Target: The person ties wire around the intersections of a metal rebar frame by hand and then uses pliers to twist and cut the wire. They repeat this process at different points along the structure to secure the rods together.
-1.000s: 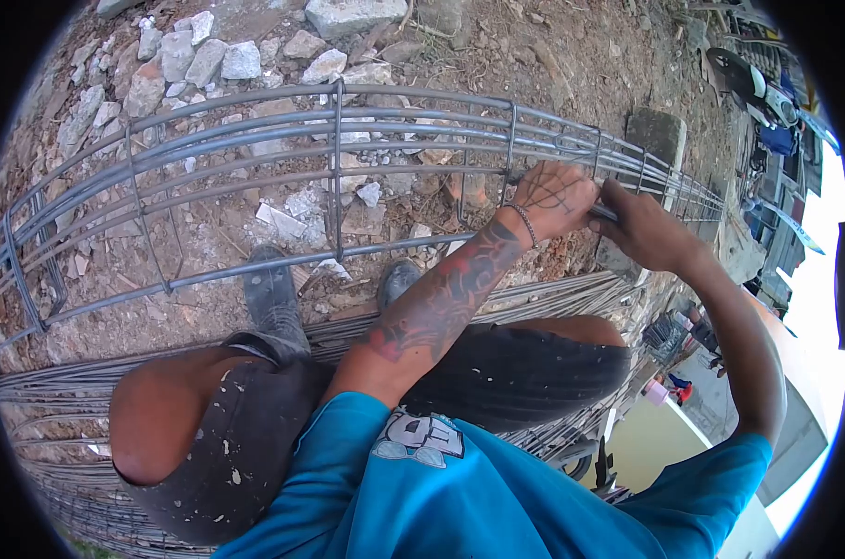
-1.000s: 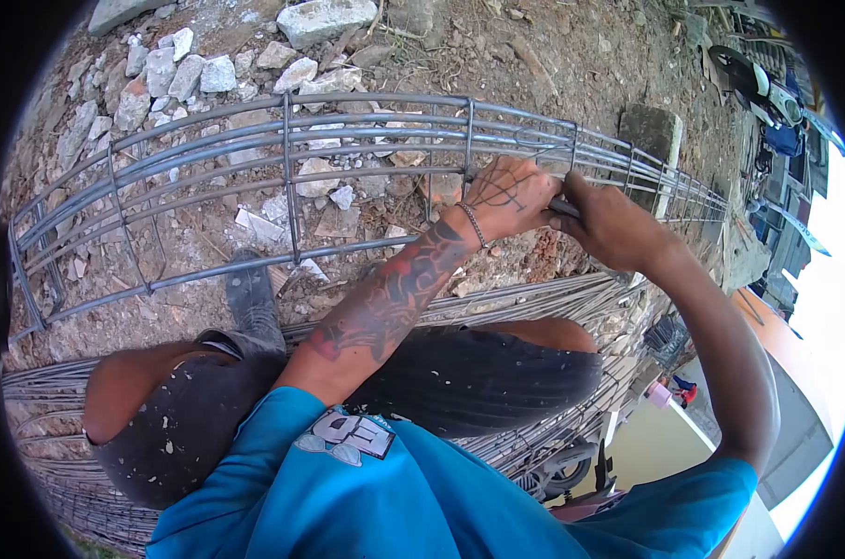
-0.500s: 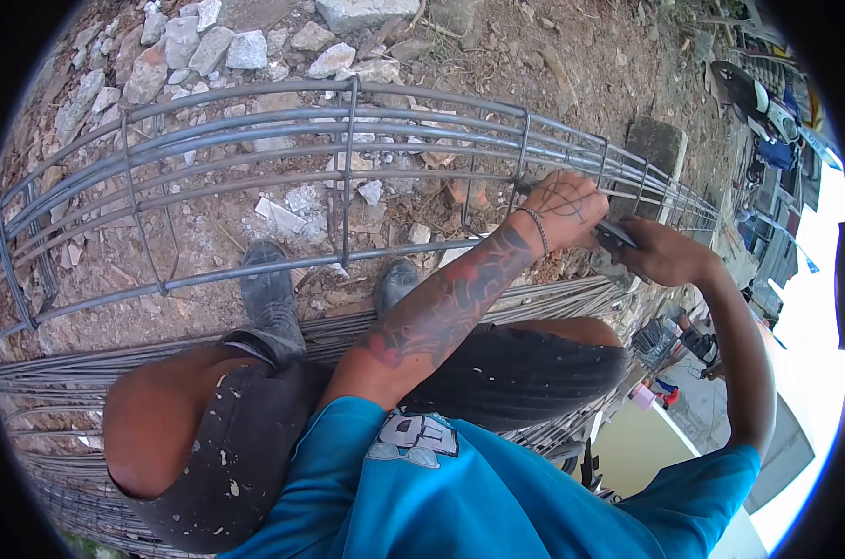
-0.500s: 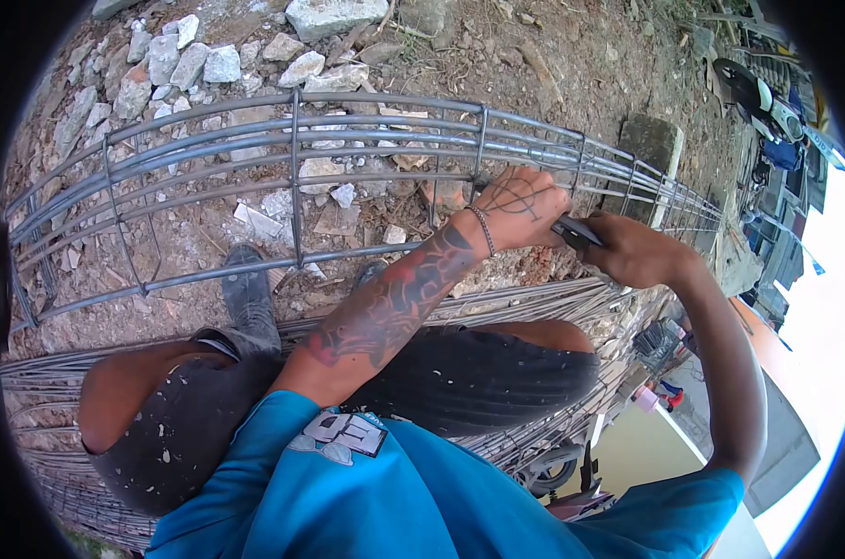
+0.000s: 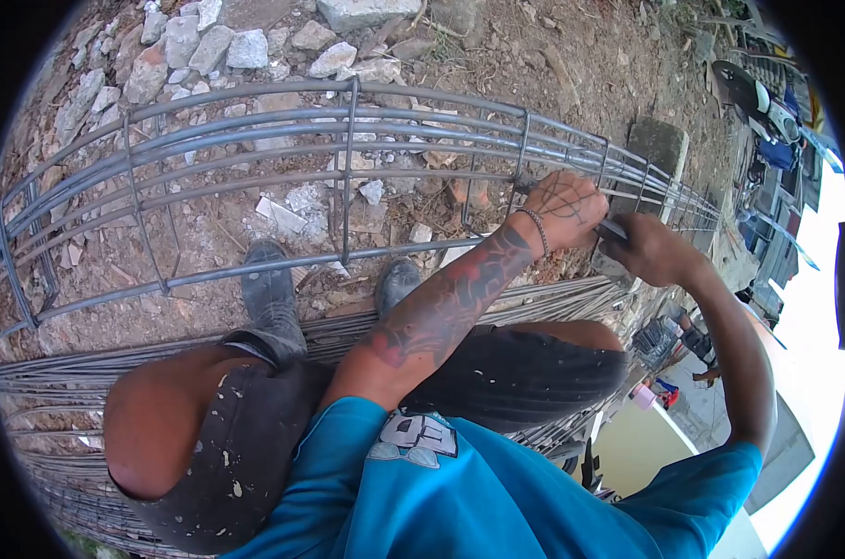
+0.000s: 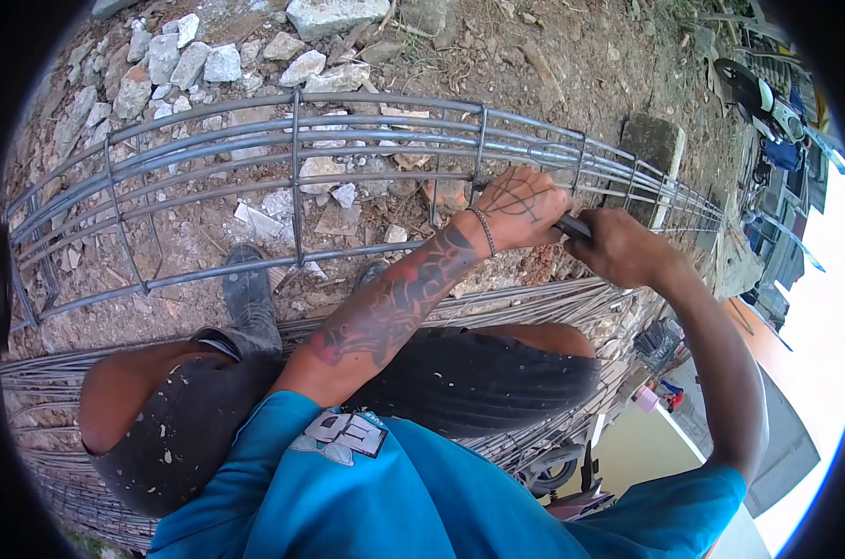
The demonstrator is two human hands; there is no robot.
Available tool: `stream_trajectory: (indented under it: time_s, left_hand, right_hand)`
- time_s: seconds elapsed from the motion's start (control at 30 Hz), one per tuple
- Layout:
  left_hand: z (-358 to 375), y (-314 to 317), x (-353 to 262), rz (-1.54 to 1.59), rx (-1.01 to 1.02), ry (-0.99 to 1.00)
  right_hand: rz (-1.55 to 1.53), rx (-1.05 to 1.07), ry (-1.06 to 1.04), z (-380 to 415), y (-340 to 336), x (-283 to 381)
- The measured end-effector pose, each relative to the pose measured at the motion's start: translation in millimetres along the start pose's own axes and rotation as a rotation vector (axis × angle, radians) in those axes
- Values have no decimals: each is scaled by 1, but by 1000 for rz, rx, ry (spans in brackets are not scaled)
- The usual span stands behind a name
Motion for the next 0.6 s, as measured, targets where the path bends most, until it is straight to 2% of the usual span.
stream_trajectory:
  time_s: [0.03,0.07,0.13,0.23,0.37,0.47,0.53,0.57,0.6]
  left_hand:
    - [-1,6,2,-9,36,-26]
    - [-2,11,2,-7,38,-26]
    - [1,16,2,-102,-188,13]
    - [1,22,4,-220,-257,4]
    - [7,29,10,-233,-200,17]
    - [6,24,8,-245,-315,103]
    - [-1,24,9,-195,-37,-25]
    - [-3,14,5,-204,-42,-12]
    - [-7,9,4,-109,82,-46]
  right_hand:
    - [70,-121,-63,-2,-2,2]
    - [69,-120,-62,-8,2,-4]
    - [49,-183,-188,-18,6,-15]
    - [59,-263,-186,-36,14,-29]
    - [35,-252,-117,-45,20,-32]
    - [45,-295,-136,-49,26,-40]
    - [21,-283,-88,-41,22,-35]
    - [85,-297,-43,-36,19,-32]
    - [152,-312,0,-31,17,-28]
Point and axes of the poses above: each hand's wrist, its own z-axis away from the middle knuckle, its own y-axis out of the palm, x = y × z, the point moved 6 cm from there along -z, towards the middle knuckle, and after that the axes turned 10 degrees about y, right-handed, at the moved point
